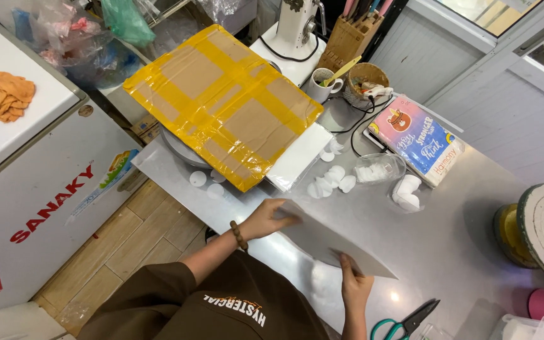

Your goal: Cutting paper with scissors and using a hand punch to create circular paper decorations.

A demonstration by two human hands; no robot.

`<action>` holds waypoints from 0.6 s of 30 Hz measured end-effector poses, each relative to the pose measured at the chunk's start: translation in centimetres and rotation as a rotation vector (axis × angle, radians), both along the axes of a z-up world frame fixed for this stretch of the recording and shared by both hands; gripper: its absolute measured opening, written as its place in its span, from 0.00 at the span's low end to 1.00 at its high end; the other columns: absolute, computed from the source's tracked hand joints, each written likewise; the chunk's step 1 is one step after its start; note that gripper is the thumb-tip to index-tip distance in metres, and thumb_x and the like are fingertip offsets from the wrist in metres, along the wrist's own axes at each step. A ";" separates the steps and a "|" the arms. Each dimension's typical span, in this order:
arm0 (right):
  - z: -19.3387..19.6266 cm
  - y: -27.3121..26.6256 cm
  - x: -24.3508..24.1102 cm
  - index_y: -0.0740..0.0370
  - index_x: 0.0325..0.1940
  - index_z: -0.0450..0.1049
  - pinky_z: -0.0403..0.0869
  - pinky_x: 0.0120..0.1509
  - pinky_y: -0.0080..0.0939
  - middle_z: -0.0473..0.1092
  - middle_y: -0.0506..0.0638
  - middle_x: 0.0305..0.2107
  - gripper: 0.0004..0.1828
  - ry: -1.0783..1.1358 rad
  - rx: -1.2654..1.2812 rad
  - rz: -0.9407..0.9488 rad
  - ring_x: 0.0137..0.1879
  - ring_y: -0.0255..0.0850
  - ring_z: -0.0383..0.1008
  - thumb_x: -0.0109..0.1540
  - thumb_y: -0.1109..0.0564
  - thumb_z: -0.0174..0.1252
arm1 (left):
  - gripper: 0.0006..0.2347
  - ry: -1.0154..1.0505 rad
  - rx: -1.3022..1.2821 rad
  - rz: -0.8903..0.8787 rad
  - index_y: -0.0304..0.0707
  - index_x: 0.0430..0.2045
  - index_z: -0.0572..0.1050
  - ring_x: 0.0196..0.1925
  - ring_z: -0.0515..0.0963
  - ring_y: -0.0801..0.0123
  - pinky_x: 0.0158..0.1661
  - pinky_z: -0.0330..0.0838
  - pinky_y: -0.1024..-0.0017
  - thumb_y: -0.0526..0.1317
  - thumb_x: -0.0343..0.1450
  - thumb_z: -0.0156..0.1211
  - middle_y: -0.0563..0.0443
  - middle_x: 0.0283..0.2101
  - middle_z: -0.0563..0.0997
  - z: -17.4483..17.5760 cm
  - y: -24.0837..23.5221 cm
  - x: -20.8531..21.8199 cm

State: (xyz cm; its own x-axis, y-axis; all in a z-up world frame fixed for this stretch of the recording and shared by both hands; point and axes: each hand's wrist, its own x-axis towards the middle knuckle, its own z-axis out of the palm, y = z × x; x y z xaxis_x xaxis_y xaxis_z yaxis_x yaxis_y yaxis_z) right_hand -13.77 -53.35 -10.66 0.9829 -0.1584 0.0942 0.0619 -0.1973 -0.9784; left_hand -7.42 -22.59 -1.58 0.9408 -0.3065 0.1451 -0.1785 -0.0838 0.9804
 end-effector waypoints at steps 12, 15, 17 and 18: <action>1.9 6.8 -1.9 0.72 0.53 0.78 0.75 0.56 0.37 0.79 0.55 0.45 0.15 0.016 -0.045 -0.110 0.50 0.40 0.79 0.68 0.57 0.55 | 0.10 0.060 -0.038 0.457 0.30 0.45 0.77 0.43 0.85 0.68 0.45 0.77 0.72 0.35 0.73 0.61 0.45 0.41 0.86 -4.7 -3.4 -3.9; 0.4 6.4 -1.5 0.72 0.54 0.77 0.73 0.51 0.38 0.77 0.59 0.43 0.14 -0.011 -0.077 -0.193 0.47 0.41 0.74 0.70 0.58 0.57 | 0.09 0.009 -0.027 0.453 0.27 0.43 0.77 0.43 0.85 0.66 0.45 0.77 0.71 0.36 0.74 0.60 0.43 0.40 0.86 -4.5 -3.3 -4.5; -0.2 6.8 -0.8 0.71 0.54 0.77 0.74 0.55 0.38 0.78 0.57 0.44 0.14 0.017 -0.026 -0.166 0.49 0.40 0.77 0.70 0.58 0.55 | 0.09 0.037 -0.034 0.459 0.27 0.44 0.76 0.44 0.85 0.65 0.46 0.77 0.71 0.36 0.74 0.60 0.42 0.41 0.86 -7.1 -3.3 -3.9; -0.5 7.1 -0.6 0.70 0.54 0.77 0.76 0.58 0.37 0.79 0.55 0.45 0.14 0.049 0.025 -0.141 0.52 0.40 0.79 0.70 0.58 0.54 | 0.10 0.067 -0.041 0.462 0.27 0.45 0.76 0.44 0.85 0.65 0.46 0.77 0.70 0.37 0.75 0.59 0.42 0.42 0.86 -8.4 -3.2 -3.6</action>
